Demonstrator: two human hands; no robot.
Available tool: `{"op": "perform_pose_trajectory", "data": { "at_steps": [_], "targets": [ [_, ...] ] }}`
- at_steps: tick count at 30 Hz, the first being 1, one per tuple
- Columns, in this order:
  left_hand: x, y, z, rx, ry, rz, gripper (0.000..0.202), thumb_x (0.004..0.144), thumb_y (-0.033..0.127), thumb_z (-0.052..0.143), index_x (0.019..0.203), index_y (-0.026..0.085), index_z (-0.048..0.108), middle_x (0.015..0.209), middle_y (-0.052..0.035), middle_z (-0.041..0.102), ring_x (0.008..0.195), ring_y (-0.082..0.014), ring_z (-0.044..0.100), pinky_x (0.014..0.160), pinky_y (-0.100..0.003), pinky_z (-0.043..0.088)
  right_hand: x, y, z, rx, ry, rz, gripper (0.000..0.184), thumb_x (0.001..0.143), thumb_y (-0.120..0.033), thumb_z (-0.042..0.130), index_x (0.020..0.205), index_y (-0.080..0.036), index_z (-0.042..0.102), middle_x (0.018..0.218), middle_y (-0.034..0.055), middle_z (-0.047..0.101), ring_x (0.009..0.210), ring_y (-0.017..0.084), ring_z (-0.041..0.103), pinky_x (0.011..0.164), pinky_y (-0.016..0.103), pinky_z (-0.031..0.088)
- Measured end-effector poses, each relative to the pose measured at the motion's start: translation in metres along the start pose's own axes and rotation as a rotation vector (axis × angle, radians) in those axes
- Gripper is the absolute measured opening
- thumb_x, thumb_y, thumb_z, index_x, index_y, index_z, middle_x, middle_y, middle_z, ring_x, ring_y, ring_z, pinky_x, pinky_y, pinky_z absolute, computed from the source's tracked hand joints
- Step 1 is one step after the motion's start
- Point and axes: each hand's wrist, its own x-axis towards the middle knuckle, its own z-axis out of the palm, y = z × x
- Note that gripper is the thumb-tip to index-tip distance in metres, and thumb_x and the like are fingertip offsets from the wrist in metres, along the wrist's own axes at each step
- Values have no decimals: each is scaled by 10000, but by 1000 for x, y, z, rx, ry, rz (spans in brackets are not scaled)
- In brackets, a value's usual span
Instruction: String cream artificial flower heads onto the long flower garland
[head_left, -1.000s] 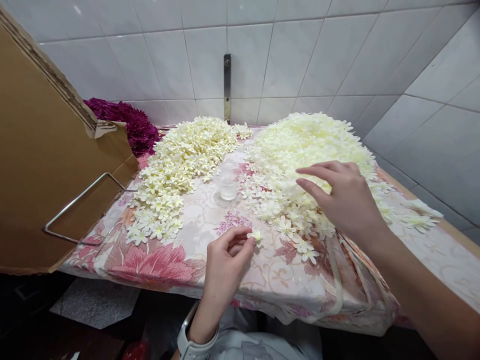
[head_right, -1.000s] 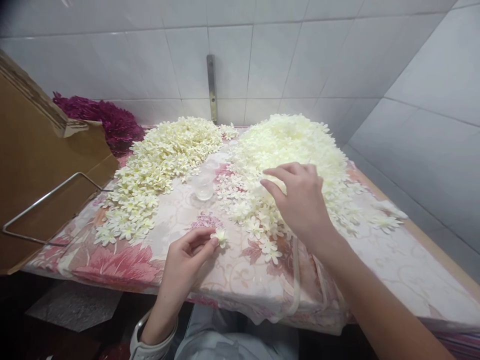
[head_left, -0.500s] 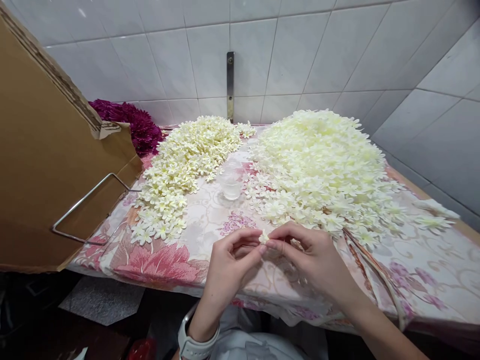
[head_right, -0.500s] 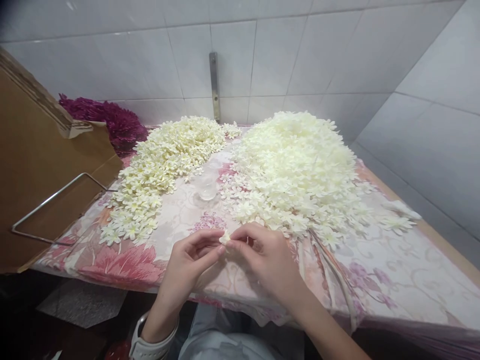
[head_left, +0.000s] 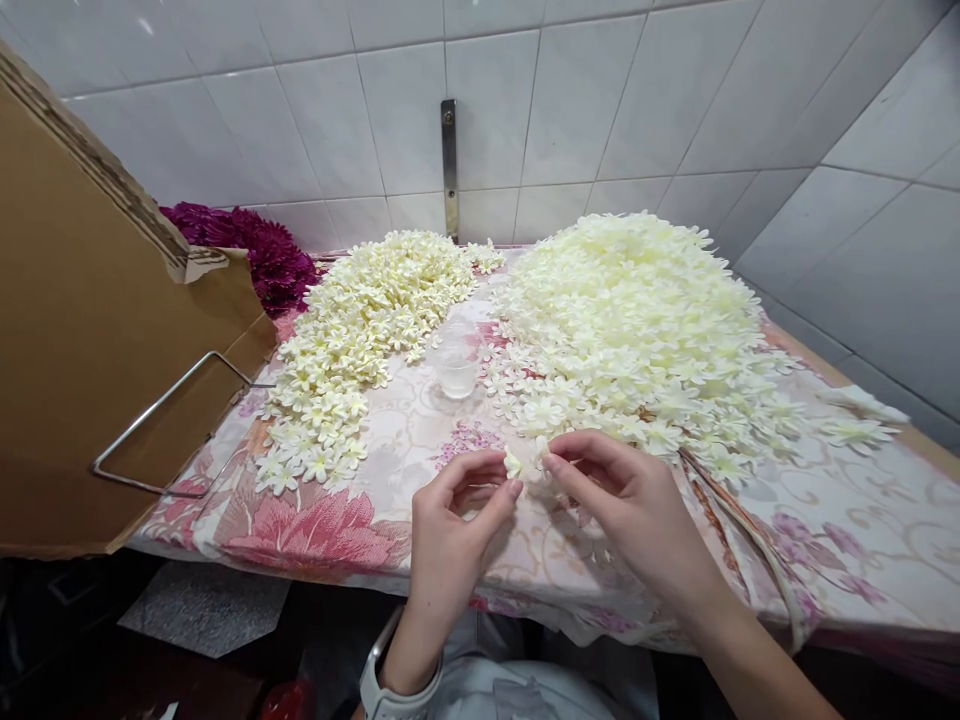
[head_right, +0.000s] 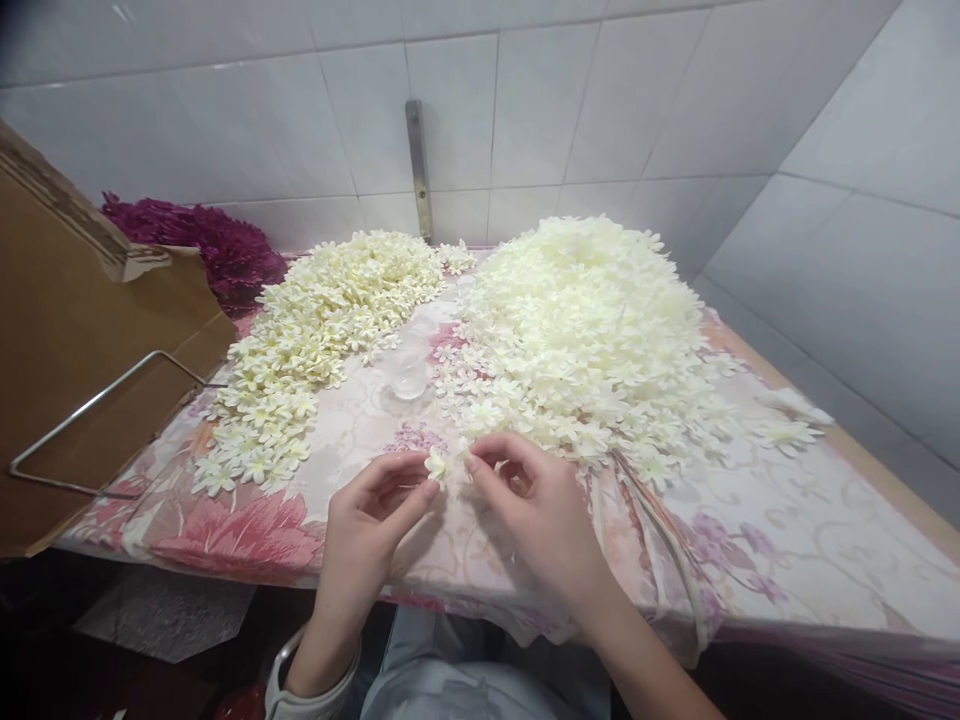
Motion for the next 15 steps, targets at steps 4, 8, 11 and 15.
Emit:
{"op": "perform_pose_trajectory", "data": {
  "at_steps": [4,8,11,15],
  "targets": [
    [0,1,2,-8,27,5,173,672,221,699,832,156,688,746,-26,697,718,-142,656,689,-217,539,2,-3,-3,72,-59,-7,115,794,-306,586,776,-192,577,719,3,592,605,125,560,494,222,432],
    [-2,3,5,-21,71,-4,160,653,208,705,805,162,692,725,-14,693,707,-139,649,678,-214,528,4,-3,-4,133,-53,-11,133,753,-300,636,765,-192,559,725,0,579,616,123,564,481,215,440],
    [-2,3,6,-21,79,-6,160,652,211,707,805,169,691,729,-10,698,713,-139,650,687,-216,526,6,-2,-6,80,-60,3,225,767,-311,620,960,-194,613,784,25,605,674,147,583,490,232,451],
    [-1,2,4,1,46,1,163,665,217,703,818,166,690,741,-16,700,718,-140,654,687,-212,531,11,-1,-13,-50,-73,-79,159,813,-318,570,873,-197,655,846,47,620,767,173,596,600,271,475]
  ]
}}
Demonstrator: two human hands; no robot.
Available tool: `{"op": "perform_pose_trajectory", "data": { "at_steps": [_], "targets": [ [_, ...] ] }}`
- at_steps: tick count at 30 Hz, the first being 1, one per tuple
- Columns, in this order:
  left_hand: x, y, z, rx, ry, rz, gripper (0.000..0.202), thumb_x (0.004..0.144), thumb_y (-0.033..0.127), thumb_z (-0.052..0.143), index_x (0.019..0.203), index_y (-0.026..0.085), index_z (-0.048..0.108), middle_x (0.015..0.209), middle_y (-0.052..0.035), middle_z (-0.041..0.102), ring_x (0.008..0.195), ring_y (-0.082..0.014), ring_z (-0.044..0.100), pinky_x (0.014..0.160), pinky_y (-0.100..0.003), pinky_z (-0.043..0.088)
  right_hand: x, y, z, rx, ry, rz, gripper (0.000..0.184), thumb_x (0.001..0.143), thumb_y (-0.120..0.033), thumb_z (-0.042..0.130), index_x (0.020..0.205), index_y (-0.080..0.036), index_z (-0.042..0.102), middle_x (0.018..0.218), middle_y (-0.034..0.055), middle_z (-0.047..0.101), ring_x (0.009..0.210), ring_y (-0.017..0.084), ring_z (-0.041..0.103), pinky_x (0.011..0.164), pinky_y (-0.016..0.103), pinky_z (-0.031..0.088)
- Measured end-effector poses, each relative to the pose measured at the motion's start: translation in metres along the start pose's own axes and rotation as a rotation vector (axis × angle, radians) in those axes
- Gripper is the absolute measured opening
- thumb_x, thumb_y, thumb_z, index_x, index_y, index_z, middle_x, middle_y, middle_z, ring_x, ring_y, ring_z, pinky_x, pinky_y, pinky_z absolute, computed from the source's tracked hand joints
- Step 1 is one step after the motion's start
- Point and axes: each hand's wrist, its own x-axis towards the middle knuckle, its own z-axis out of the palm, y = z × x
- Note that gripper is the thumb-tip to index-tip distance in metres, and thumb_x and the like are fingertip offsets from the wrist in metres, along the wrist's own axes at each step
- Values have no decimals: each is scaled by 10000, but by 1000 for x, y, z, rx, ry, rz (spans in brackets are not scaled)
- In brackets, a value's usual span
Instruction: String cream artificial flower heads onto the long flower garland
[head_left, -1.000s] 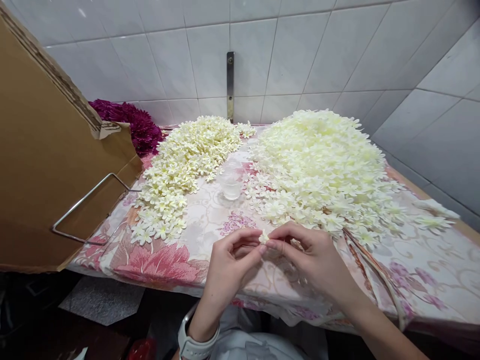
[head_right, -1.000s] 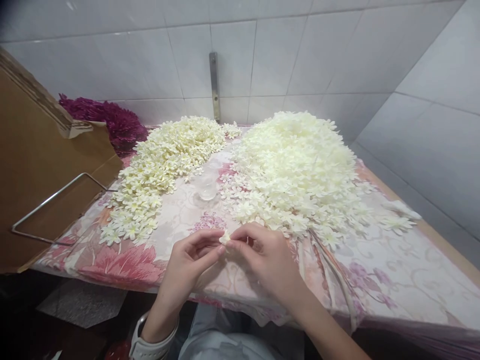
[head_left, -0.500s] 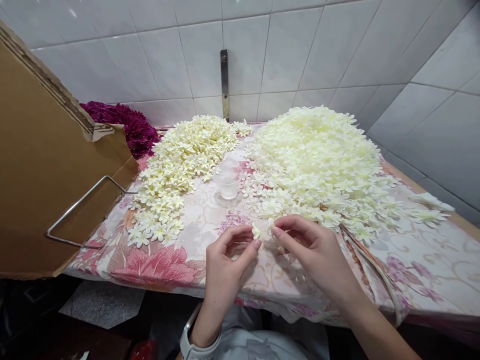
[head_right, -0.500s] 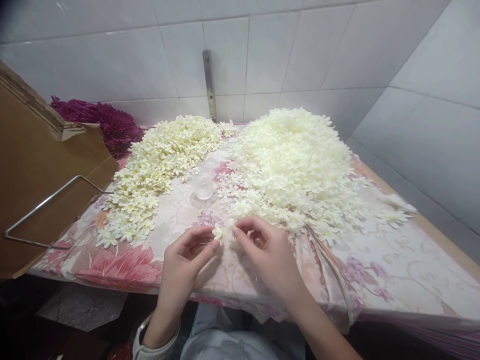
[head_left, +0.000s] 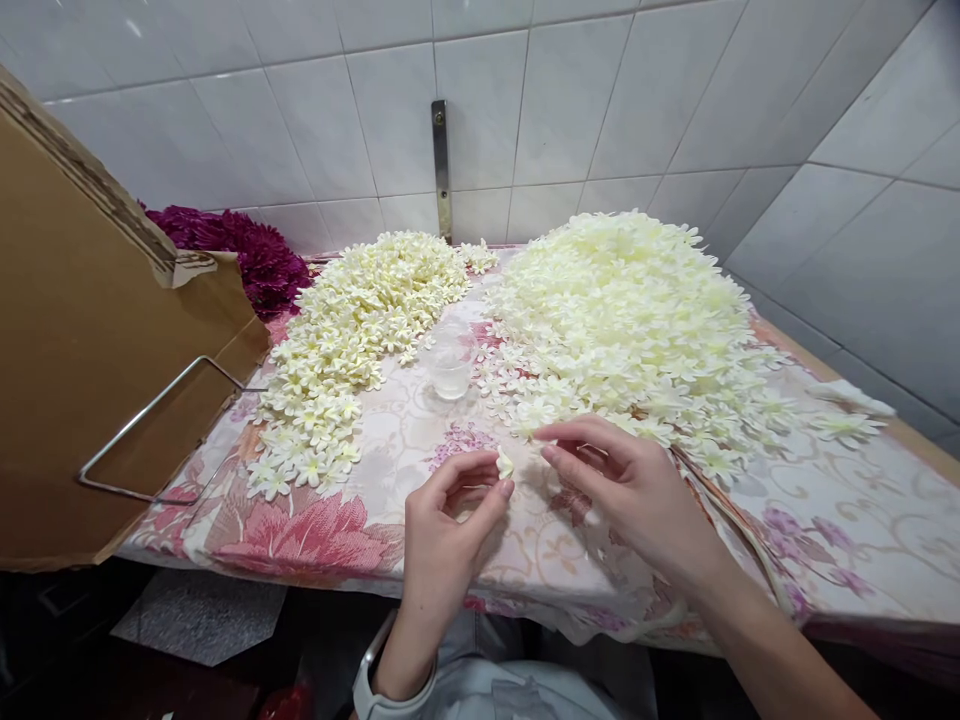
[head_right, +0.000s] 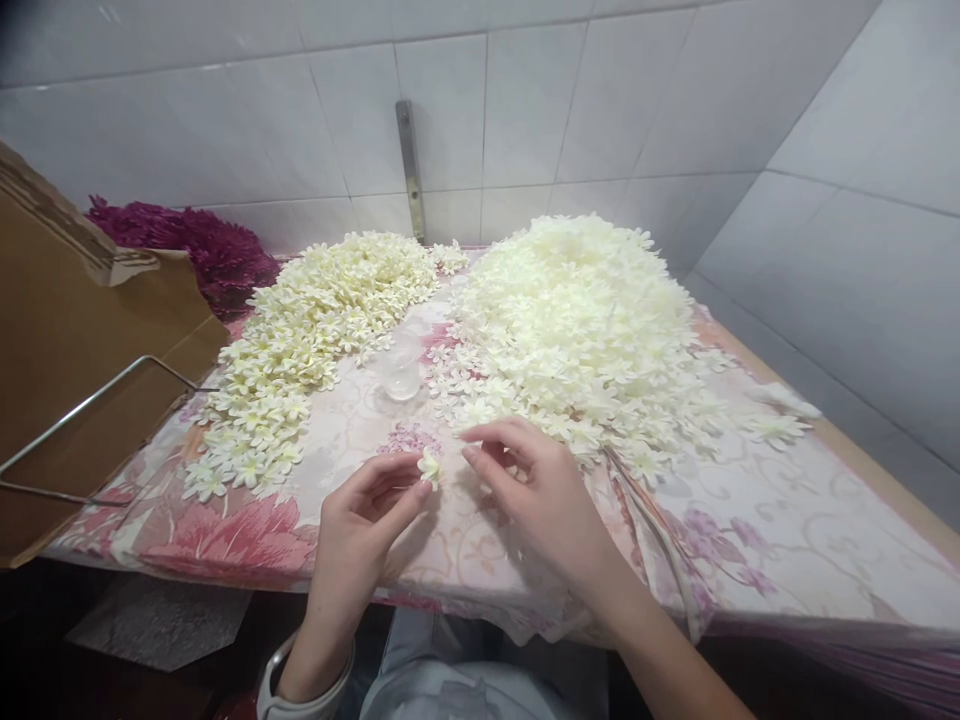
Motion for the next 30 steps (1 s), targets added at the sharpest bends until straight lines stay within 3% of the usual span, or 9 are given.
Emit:
{"op": "perform_pose_trajectory", "data": {
  "at_steps": [3,7,11,16,19,21,24,26,30],
  "targets": [
    [1,-1,-2,18,-21,6,162,674,219,700,826,165,687,751,-17,700,719,-134,654,690,-203,531,4,-2,-6,-81,38,-77,151,798,-311,589,711,-191,621,802,39,628,746,171,591,638,275,462],
    [3,-2,-3,33,-53,4,169,681,223,697,840,166,686,759,-20,704,732,-133,657,695,-195,531,9,-6,-11,-172,15,14,224,806,-358,572,656,-195,537,572,-14,558,519,126,515,494,249,391],
    [2,-3,-3,32,-51,6,165,685,225,696,840,170,688,767,-18,704,739,-129,656,694,-185,529,14,-5,-16,-255,32,-65,245,782,-364,608,651,-202,478,573,-29,520,512,114,485,480,240,368],
    [1,-4,-3,19,-48,14,148,687,216,699,830,179,691,765,-9,702,736,-117,653,694,-171,525,27,-4,-27,-513,306,-248,357,736,-440,665,649,-223,396,570,-33,459,506,127,446,484,261,362],
    [2,-5,-3,10,-45,16,147,689,220,705,831,185,694,763,-1,704,737,-110,653,694,-162,523,27,-10,-27,-657,405,-443,284,769,-436,635,743,-212,462,752,50,559,703,201,538,611,321,433],
    [2,-5,-3,-8,-51,4,157,695,230,706,846,191,696,773,3,708,741,-107,654,694,-157,522,19,-14,-22,-638,237,-532,173,826,-348,588,791,-199,507,844,77,591,809,213,560,689,334,453],
    [3,-4,-4,-58,-89,-29,166,701,230,707,863,197,699,793,5,716,749,-106,659,690,-156,525,5,-15,-8,-504,-134,-481,38,856,-215,544,822,-199,546,810,45,614,766,169,582,646,279,465],
    [3,-3,-5,-85,-122,-48,158,699,226,710,854,198,703,790,8,718,748,-105,661,689,-155,526,0,-13,0,-430,-184,-439,49,856,-169,525,838,-197,562,803,41,627,760,164,588,640,272,465],
    [3,0,-7,-110,-127,-76,137,682,205,718,818,191,711,758,11,714,729,-102,660,678,-149,526,-1,-7,6,-279,-148,-370,111,848,-150,517,762,-197,570,724,15,628,688,144,585,622,257,455]
  ]
}}
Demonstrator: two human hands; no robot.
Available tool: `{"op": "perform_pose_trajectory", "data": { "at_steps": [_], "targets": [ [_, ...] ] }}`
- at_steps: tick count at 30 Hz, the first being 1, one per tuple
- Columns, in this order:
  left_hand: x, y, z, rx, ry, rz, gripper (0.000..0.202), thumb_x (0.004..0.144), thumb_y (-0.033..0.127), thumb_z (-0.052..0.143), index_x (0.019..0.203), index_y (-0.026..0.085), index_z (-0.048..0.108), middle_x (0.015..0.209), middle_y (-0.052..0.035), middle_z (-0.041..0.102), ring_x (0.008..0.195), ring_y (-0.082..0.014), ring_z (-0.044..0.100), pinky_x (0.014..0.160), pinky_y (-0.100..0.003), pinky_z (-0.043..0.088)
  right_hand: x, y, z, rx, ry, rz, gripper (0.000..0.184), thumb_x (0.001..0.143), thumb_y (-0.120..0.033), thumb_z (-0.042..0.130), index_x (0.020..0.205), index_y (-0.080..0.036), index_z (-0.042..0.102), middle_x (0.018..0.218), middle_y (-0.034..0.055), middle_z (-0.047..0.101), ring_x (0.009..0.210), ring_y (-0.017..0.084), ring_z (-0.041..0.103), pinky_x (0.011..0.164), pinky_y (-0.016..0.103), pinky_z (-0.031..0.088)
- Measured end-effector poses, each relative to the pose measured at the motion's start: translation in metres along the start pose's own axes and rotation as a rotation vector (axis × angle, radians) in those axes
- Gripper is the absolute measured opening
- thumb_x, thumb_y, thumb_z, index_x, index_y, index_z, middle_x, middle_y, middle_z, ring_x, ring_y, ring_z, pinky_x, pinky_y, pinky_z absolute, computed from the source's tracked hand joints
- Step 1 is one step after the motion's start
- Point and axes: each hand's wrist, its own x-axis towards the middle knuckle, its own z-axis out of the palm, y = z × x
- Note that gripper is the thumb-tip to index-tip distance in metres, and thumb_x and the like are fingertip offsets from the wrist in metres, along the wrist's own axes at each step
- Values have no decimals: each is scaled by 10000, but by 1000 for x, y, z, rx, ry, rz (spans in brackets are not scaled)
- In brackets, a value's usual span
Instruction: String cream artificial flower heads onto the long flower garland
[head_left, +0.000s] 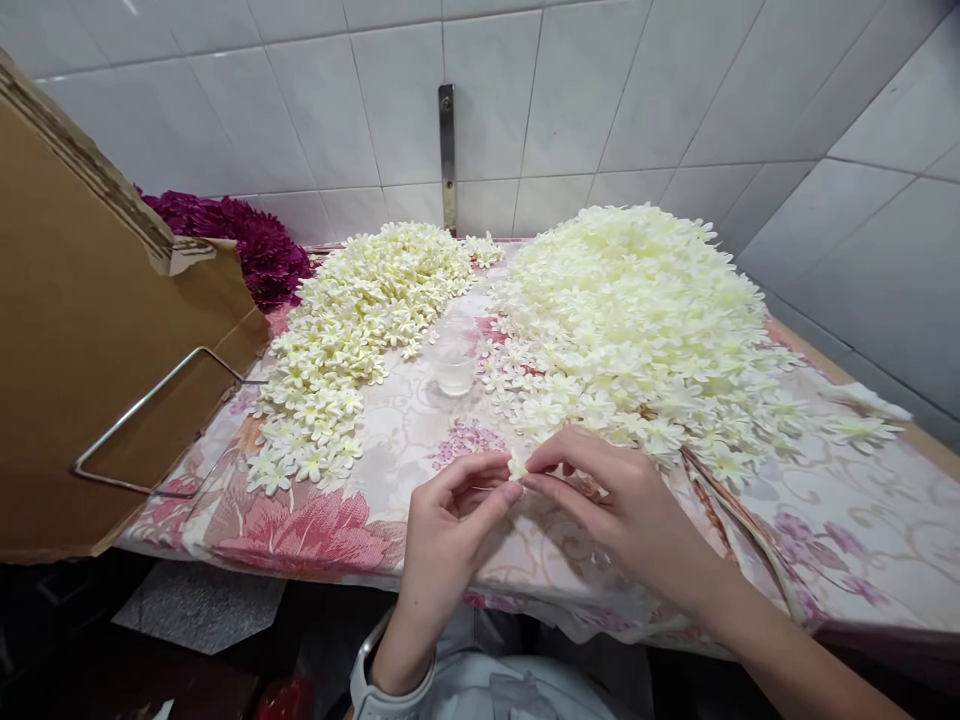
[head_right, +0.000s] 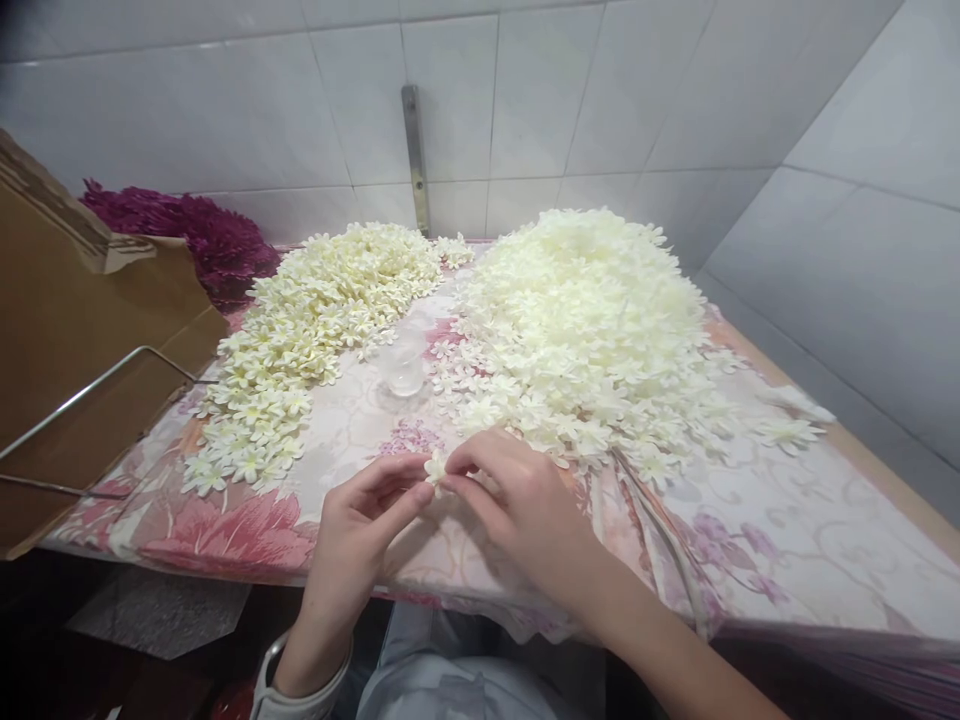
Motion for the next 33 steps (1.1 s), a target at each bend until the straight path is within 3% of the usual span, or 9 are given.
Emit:
{"op": "perform_pose_trajectory", "data": {
  "at_steps": [3,8,12,16,21,26,33],
  "targets": [
    [1,0,1,-12,17,-6,138,669,195,722,806,183,712,741,6,714,711,-107,661,666,-158,533,1,3,-1,46,-4,98,131,842,-161,517,730,-203,571,681,-1,617,636,135,575,586,247,444],
    [2,-3,2,-9,62,21,166,666,212,727,830,188,715,763,-1,720,720,-114,665,664,-166,538,-2,4,1,-162,271,65,87,813,-195,547,898,-194,565,859,55,627,799,192,581,680,306,455],
    [2,-1,1,0,27,-1,150,666,204,728,815,186,717,756,0,720,727,-112,668,673,-161,535,-4,0,4,-40,92,13,55,832,-171,545,812,-202,585,796,29,619,789,171,576,669,285,456],
    [3,-2,0,-5,27,-8,144,665,200,730,807,187,717,750,3,721,716,-108,666,668,-157,532,-4,2,3,30,45,66,128,841,-144,525,737,-196,578,723,13,597,724,155,567,638,276,451],
    [2,-5,1,-14,52,17,149,667,203,733,815,206,720,761,14,724,724,-99,666,672,-144,530,-5,6,-1,-213,309,15,85,829,-171,544,904,-181,581,891,68,614,874,212,560,757,341,442],
    [1,-2,1,10,9,0,138,680,205,727,817,203,718,770,14,723,738,-99,667,683,-142,527,-8,4,6,-40,87,1,43,835,-163,557,816,-189,586,782,24,612,793,172,559,682,293,446],
    [1,-2,0,11,6,2,151,678,228,727,821,184,714,767,-2,722,733,-120,670,689,-178,541,-8,2,9,110,64,87,135,840,-112,515,759,-188,592,715,6,608,726,147,550,647,274,430]
  ]
}}
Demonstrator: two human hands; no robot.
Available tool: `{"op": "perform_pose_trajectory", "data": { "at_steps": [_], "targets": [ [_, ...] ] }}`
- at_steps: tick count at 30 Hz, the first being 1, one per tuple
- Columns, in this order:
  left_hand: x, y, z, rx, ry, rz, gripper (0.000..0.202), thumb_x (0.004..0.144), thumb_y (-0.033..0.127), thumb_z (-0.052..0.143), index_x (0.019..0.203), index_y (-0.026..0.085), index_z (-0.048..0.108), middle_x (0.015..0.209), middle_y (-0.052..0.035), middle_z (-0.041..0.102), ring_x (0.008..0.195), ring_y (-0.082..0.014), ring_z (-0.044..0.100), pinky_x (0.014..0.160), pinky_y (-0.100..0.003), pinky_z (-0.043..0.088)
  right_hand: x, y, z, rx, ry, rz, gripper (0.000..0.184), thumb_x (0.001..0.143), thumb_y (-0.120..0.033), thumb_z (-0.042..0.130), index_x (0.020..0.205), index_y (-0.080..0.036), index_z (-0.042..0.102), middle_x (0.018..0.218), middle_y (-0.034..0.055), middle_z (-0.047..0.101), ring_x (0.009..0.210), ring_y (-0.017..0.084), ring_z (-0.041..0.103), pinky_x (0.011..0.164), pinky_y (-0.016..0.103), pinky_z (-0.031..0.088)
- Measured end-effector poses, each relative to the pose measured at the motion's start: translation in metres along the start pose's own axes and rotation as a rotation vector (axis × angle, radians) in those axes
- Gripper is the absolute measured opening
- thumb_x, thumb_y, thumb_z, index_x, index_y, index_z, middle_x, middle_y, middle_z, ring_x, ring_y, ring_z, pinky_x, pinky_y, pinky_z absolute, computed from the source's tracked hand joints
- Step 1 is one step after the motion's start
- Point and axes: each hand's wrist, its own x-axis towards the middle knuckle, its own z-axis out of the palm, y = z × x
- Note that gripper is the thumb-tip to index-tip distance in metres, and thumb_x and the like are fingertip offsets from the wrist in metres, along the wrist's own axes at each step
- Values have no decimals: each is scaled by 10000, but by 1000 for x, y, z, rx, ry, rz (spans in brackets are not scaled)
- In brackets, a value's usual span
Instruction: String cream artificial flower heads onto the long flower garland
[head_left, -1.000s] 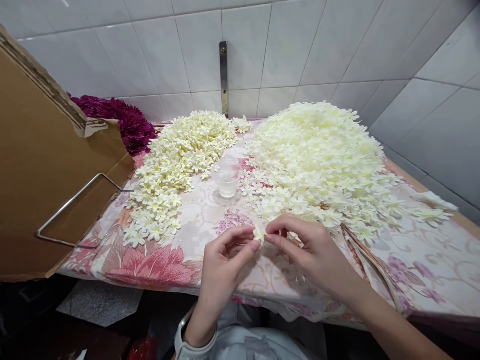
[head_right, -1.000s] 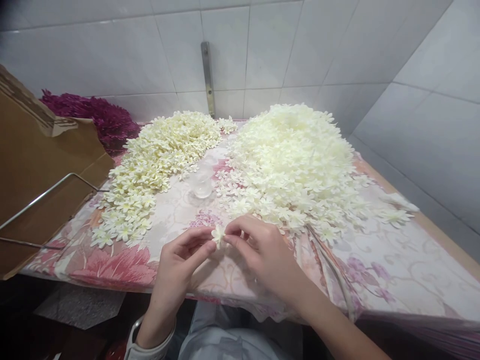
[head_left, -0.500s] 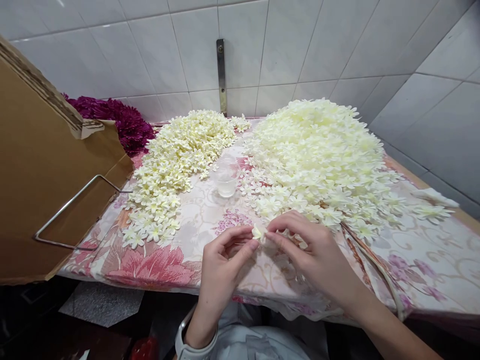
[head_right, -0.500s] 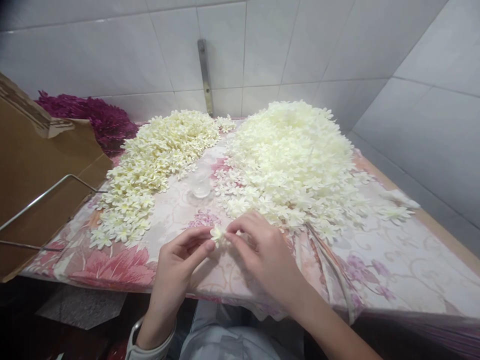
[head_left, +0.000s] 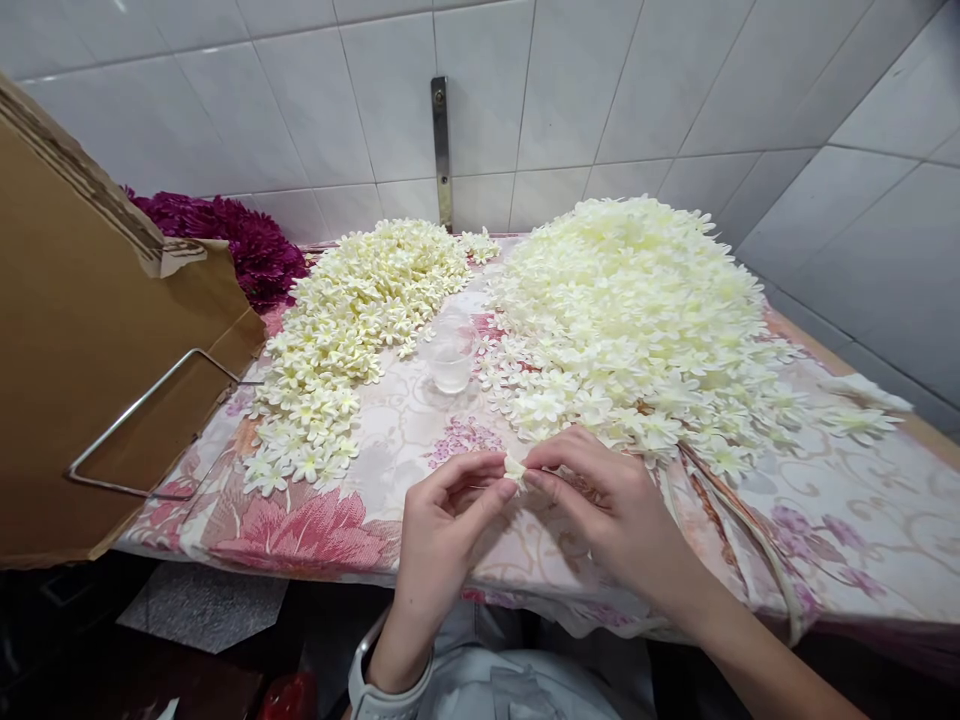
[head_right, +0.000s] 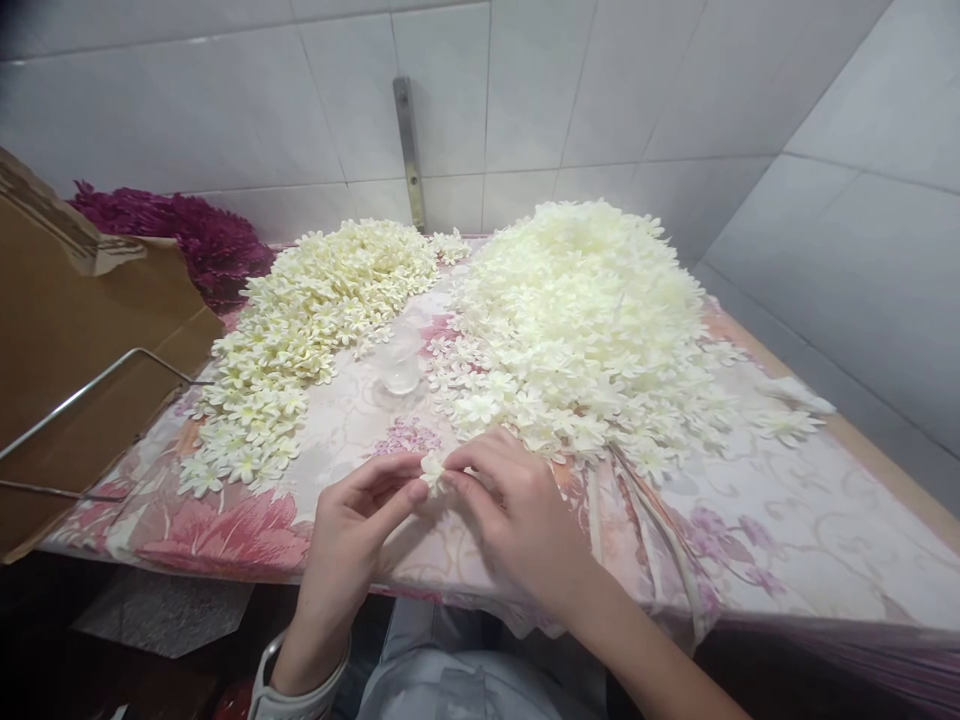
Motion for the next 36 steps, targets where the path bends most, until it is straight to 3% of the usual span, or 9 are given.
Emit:
{"op": "perform_pose_trajectory", "data": {
  "at_steps": [4,9,14,19,22,27,31,33,36],
  "targets": [
    [-1,0,1,14,19,-1,155,681,235,721,823,175,712,778,-19,724,747,-140,674,697,-207,550,0,0,-4,-15,23,55,117,830,-146,535,746,-200,597,725,9,622,709,153,561,630,280,433],
    [0,-1,1,26,57,6,154,678,238,718,814,165,715,786,-40,730,758,-164,684,694,-232,558,2,4,-5,-320,399,-43,91,799,-133,535,745,-207,544,739,39,601,758,200,542,678,330,426],
    [0,-1,5,68,88,36,125,693,214,698,812,177,711,776,-22,730,737,-139,678,680,-196,544,2,0,1,-198,209,-11,97,811,-118,516,767,-198,547,733,25,596,727,174,546,633,295,425],
    [-5,-1,11,169,237,128,114,710,217,683,813,168,697,768,-20,716,729,-136,669,679,-193,532,-3,-5,4,-167,201,-106,35,808,-183,583,803,-179,549,751,38,591,745,177,533,639,295,428],
    [-5,0,8,139,161,109,130,712,222,684,826,159,688,762,-27,716,725,-143,674,668,-200,543,-5,-5,6,-185,139,-167,65,807,-147,576,754,-178,554,703,30,589,702,169,526,624,292,425],
    [-3,2,1,42,0,44,200,676,208,720,866,168,673,828,-33,721,788,-152,680,729,-219,551,-4,-5,8,-19,108,27,114,842,-176,540,752,-194,607,719,19,643,694,157,581,620,273,449],
    [-3,0,3,62,65,77,151,692,211,704,833,167,675,803,-28,713,770,-142,671,720,-213,545,-3,-2,6,65,60,159,112,842,-194,535,764,-201,615,718,1,643,620,130,571,549,245,440],
    [-3,-1,6,77,146,105,123,692,204,697,807,165,676,780,-24,707,750,-141,666,704,-212,542,-2,0,4,-30,120,132,104,837,-187,528,760,-205,596,701,3,627,589,134,544,525,254,424],
    [-4,-1,10,101,262,142,96,693,188,687,785,162,675,763,-22,699,731,-141,659,706,-224,540,-1,2,2,-315,395,-24,59,825,-174,530,779,-199,558,749,52,608,721,193,544,636,317,440]
  ]
}}
